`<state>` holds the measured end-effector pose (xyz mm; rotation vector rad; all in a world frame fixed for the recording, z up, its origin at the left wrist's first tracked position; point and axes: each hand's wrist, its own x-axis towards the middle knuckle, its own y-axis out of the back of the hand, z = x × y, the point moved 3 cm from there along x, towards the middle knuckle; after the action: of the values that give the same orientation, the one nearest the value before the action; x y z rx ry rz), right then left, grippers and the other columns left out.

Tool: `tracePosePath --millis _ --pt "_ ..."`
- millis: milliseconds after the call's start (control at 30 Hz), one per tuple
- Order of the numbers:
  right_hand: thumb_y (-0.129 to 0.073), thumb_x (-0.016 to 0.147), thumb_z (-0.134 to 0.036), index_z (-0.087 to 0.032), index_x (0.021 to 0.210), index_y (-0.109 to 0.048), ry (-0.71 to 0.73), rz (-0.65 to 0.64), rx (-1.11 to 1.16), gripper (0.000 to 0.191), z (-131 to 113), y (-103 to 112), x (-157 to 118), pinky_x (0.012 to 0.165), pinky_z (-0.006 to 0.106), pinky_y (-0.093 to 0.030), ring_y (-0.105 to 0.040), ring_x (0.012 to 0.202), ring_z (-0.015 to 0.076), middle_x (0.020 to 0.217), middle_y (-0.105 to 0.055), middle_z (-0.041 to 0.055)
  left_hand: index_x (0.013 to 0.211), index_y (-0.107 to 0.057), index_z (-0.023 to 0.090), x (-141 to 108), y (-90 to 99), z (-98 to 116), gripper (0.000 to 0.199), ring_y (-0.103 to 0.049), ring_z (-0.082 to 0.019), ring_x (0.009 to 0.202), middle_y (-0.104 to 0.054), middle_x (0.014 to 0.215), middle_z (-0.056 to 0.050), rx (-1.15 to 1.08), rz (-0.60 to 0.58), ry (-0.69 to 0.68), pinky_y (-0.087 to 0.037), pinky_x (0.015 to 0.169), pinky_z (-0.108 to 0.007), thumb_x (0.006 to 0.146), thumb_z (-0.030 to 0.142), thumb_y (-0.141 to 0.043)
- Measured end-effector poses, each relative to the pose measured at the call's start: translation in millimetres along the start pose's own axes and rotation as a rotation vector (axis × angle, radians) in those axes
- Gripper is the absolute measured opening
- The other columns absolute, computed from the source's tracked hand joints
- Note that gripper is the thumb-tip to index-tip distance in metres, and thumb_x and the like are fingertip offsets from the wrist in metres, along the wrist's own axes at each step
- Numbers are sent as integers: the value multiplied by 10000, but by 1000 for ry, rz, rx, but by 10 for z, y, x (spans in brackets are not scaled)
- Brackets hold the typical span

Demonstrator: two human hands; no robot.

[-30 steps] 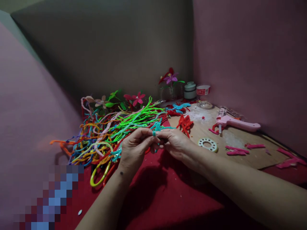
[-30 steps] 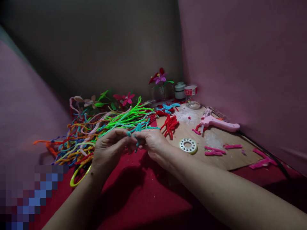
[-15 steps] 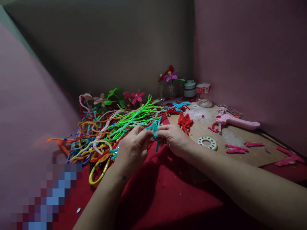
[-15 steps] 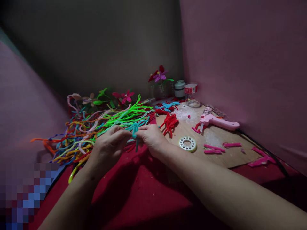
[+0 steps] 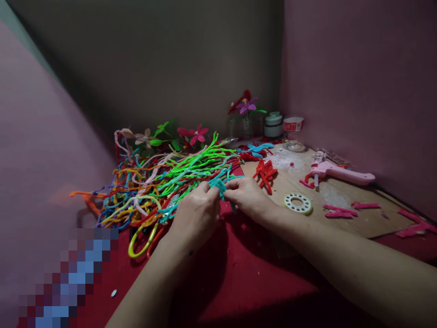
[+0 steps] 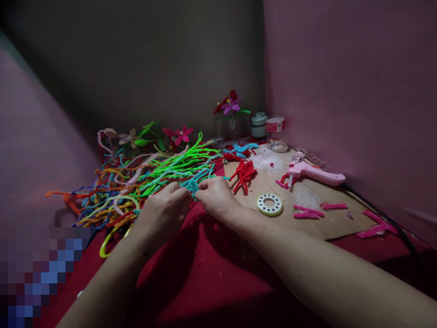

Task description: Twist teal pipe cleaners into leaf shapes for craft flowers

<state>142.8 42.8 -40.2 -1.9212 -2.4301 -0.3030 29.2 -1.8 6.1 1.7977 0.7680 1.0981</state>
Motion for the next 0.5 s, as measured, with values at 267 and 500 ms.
tracePosePath --millis 267,500 --pt "-474 585 -140 -155 481 -483 -53 -14 12 106 -28 -16 -26 405 205 -265 -383 394 69 414 -414 -48 836 -521 157 5 -41 51 128 -537 -153 668 -550 788 -54 -189 24 -23 -383 553 -248 785 108 -414" --pt "-512 553 -126 -142 480 -517 -84 -41 283 74 -9 -10 10 386 205 -298 -404 378 69 429 -474 -27 977 -484 176 80 -17 -258 350 -540 -115 482 -557 599 43 -1079 -110 369 -431 468 -227 673 260 -634"
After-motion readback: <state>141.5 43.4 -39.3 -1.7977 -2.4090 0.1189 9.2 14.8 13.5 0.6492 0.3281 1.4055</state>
